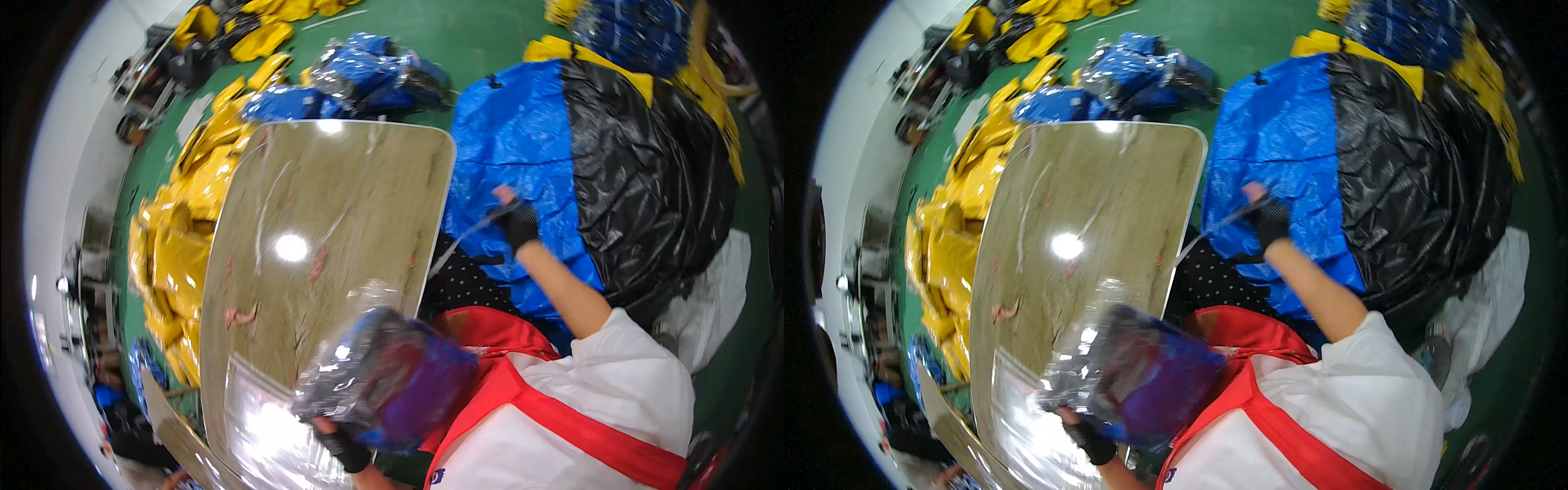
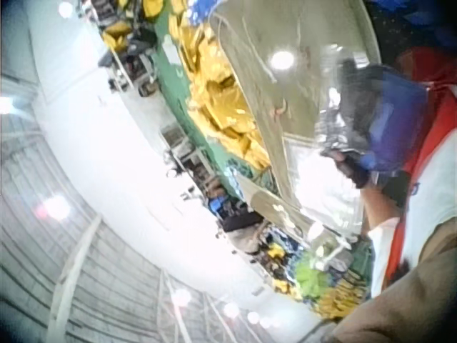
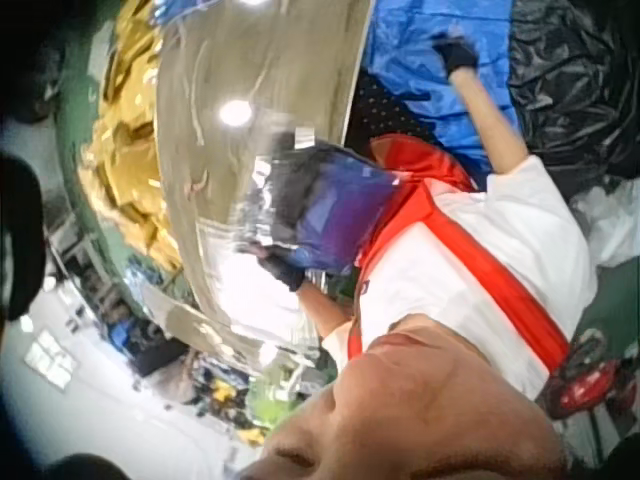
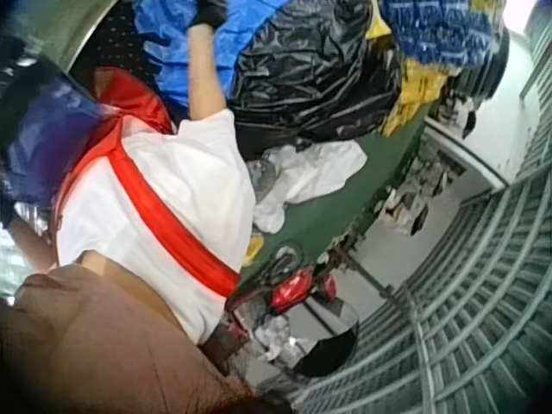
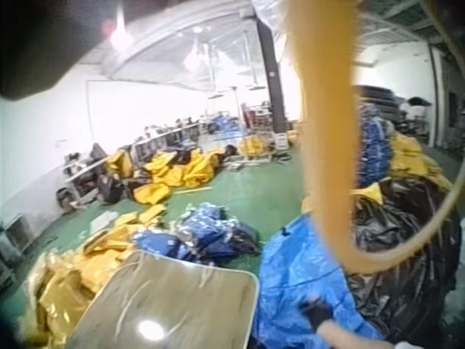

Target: The person places a clear plastic bag onto a large flat board, then inserts a blue and black plastic bag into it. The person folds and smooths the clear bag around the blue bag, then places the wrapped item into a larger blue and black bag. The person repeats this wrapping and bagging process multiple times.

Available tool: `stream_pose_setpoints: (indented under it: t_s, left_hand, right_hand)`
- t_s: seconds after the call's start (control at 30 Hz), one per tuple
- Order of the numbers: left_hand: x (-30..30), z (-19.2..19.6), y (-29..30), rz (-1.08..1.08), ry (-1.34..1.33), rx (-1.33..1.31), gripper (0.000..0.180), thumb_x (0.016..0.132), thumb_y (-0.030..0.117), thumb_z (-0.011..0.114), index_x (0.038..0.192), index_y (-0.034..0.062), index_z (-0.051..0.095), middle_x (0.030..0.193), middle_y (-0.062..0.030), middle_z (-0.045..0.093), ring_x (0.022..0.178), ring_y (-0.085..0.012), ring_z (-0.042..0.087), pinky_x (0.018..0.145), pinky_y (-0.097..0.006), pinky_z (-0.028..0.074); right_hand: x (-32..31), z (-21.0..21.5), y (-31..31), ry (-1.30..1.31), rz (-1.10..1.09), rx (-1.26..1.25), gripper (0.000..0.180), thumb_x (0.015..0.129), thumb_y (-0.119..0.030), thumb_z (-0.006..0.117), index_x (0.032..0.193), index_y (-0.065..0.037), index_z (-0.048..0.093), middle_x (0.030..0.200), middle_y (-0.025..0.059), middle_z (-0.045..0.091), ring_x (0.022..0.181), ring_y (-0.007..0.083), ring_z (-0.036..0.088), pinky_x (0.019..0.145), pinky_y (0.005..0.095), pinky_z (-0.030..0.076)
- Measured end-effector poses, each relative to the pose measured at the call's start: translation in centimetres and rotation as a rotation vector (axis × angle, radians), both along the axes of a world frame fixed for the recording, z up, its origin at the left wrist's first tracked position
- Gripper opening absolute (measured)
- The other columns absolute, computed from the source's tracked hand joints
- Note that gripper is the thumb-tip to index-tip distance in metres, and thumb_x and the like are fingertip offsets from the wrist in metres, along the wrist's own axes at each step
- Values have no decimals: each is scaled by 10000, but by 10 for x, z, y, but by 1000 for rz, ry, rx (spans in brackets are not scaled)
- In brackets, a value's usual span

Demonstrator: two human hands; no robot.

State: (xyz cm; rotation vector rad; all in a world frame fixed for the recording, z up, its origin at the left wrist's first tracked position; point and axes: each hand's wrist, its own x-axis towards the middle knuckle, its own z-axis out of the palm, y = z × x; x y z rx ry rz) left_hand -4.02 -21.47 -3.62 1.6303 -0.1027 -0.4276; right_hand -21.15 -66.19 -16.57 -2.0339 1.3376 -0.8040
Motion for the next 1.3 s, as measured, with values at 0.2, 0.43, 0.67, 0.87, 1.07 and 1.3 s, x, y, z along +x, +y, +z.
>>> stream_pose_setpoints:
  t_s: [0.2,0.43,0.67,0.87,1.07,1.3]
  left_hand:
    - [97,125,-194,148,60,-533,882,835,648,461,1464,120,137,1509,-159,129,1364,-360,192,1109,-537,173]
    - [39,109,-260,-895,94,-551,765,892,499,497,1420,18,224,1351,-248,400,1232,-338,432,1057,-462,306]
    - [25,29,-153,-742,256,-179,658,891,428,553,1337,-18,367,1167,-211,573,1056,-294,586,939,-419,453]
    - [10,6,-120,-672,339,-164,542,934,375,499,1300,-14,410,1137,-201,591,1020,-290,603,920,-425,469]
    - [25,2,-137,-771,719,-328,684,907,562,405,1320,17,400,1257,-216,513,1144,-353,514,965,-496,422]
    - [108,77,-223,-909,655,-586,796,838,644,430,1347,36,353,1339,-164,447,1220,-316,441,978,-474,412]
  right_hand:
    - [-32,-117,-23,314,294,167,695,759,-485,668,1272,-70,449,1081,207,623,1009,360,590,856,393,471]
    - [-33,-233,83,771,522,92,395,891,-432,388,1138,-209,602,1175,126,591,1098,359,533,862,651,329]
    - [-80,-124,-12,177,538,741,365,676,-377,796,701,-93,567,686,41,594,654,116,577,569,297,466]
    - [-96,-58,-68,-454,270,929,363,759,-337,735,964,-53,641,805,55,652,648,174,616,573,314,483]
    - [-92,105,42,-963,171,744,443,904,-327,543,1249,-58,473,1165,74,545,1027,214,530,897,354,426]
    - [-38,68,244,-153,1492,-348,356,843,-375,557,1157,-210,590,1443,185,310,1350,451,188,1038,672,134]
